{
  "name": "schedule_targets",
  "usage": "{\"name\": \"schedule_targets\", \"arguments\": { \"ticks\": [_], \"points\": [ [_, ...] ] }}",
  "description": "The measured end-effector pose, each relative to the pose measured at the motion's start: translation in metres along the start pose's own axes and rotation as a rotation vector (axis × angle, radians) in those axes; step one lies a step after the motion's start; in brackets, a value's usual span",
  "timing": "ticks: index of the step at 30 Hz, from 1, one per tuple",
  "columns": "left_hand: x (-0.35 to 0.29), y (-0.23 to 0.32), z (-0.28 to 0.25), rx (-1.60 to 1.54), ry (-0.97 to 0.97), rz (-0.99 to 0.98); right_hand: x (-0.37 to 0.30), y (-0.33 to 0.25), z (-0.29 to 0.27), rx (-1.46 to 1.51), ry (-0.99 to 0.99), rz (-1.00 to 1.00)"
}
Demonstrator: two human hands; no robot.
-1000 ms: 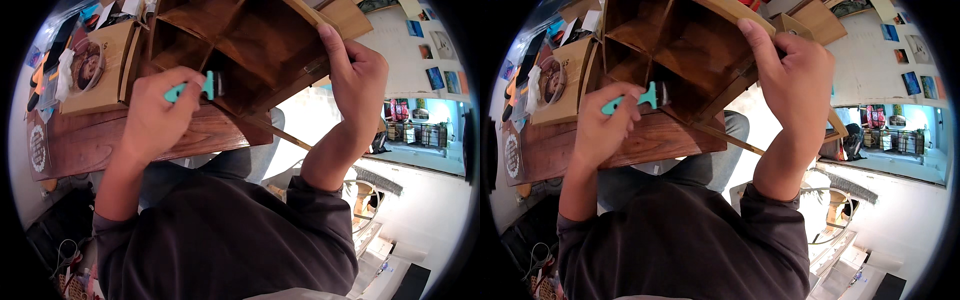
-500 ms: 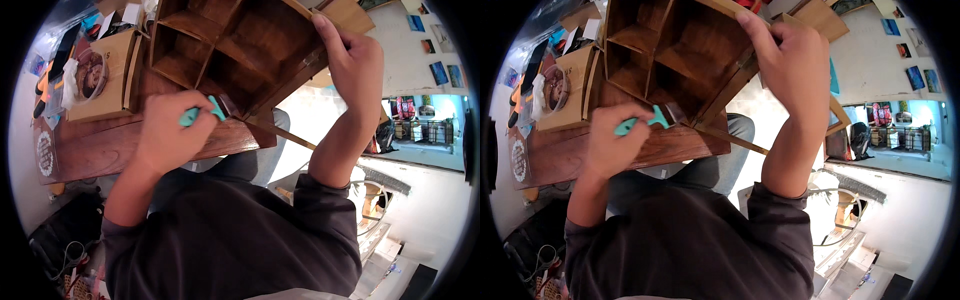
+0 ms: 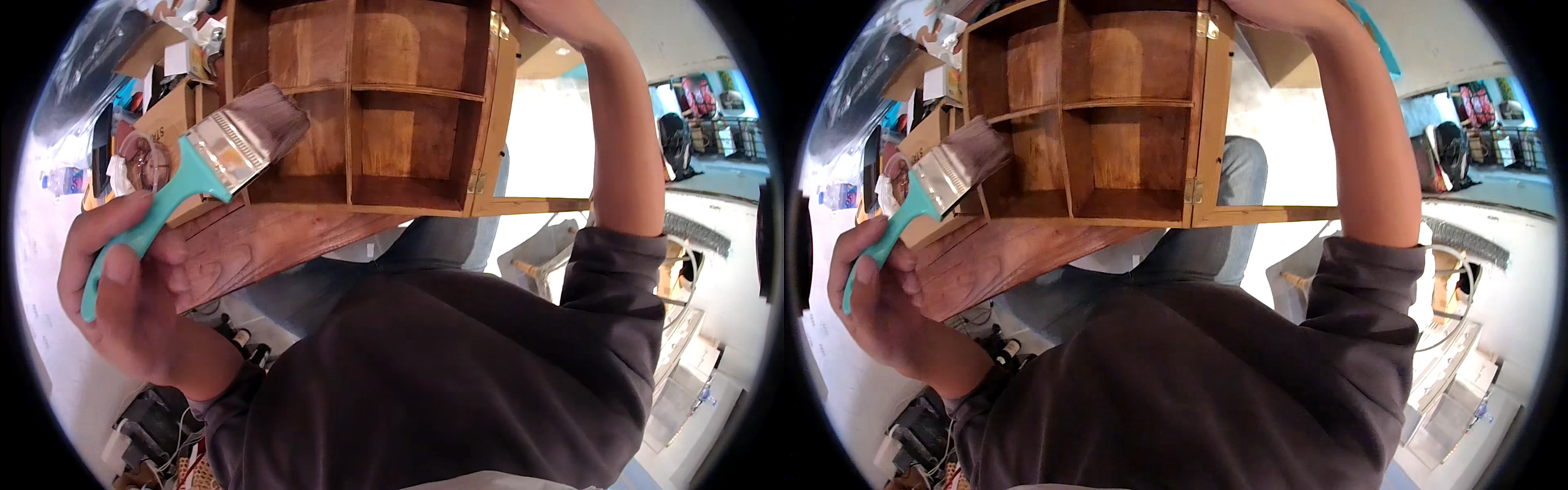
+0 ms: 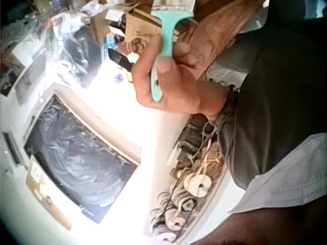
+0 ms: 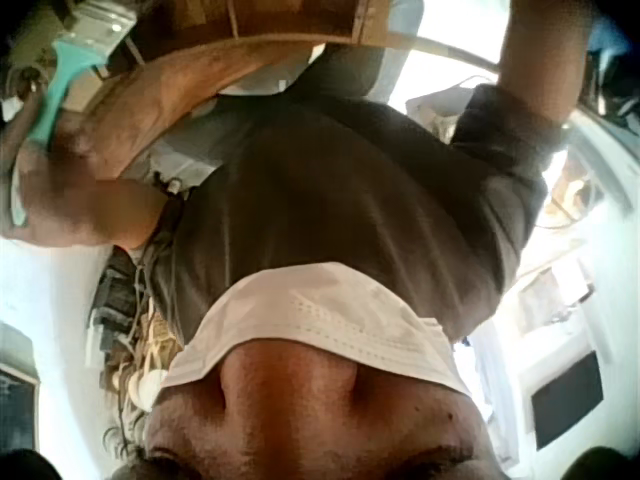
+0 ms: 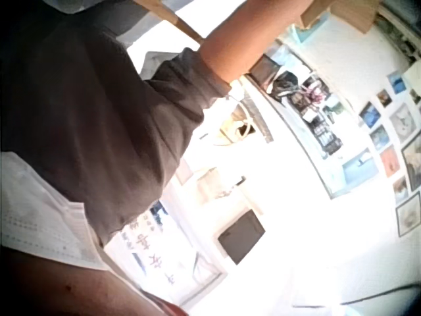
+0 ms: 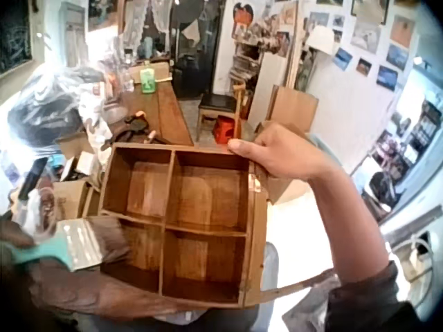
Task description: The person applies a brown liquid finish to the interior compartments and the outer edges of a multi-compartment wooden box using a paintbrush, dipping the brush into a small plastic container of the liquid between strokes.
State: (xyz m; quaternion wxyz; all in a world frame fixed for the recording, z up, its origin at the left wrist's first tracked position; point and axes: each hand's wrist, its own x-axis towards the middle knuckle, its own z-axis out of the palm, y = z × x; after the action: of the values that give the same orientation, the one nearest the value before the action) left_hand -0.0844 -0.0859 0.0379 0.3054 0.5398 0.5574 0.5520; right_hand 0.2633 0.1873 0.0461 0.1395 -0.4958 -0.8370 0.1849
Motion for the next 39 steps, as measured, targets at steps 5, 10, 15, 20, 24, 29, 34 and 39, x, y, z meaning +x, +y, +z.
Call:
{"name": "schedule_targets", "arguments": {
  "ticks": [5, 10, 15, 20, 24, 29, 34, 39],
  "points": [
    [0.006, 0.004, 0.001, 0.078, -0.067, 0.004, 0.018, 0.018, 0.024, 0.084, -0.155, 0.048],
    [0.010, 0.008, 0.012, 0.127, -0.118, -0.006, 0.049, 0.029, 0.045, 0.149, -0.234, 0.041],
    [0.028, 0.008, 0.038, 0.234, -0.159, 0.026, 0.075, 0.042, 0.062, 0.240, -0.376, 0.054],
    [0.077, 0.007, 0.087, 0.227, -0.439, -0.219, 0.085, 0.054, 0.081, 0.181, -0.377, 0.030],
    [0.108, -0.032, 0.133, 0.190, -0.747, -0.180, 0.077, 0.055, 0.074, 0.219, -0.394, 0.055],
    [0.101, -0.047, 0.164, 0.217, -0.941, -0.012, 0.080, 0.033, 0.075, 0.116, -0.397, 0.096],
    [0.127, -0.023, 0.148, 0.584, -1.133, -0.029, 0.065, 0.057, 0.060, 0.082, -0.329, -0.096],
    [0.127, -0.030, 0.162, 0.689, -0.972, 0.402, 0.060, 0.063, -0.015, 0.074, -0.374, -0.129]
  ]
}}
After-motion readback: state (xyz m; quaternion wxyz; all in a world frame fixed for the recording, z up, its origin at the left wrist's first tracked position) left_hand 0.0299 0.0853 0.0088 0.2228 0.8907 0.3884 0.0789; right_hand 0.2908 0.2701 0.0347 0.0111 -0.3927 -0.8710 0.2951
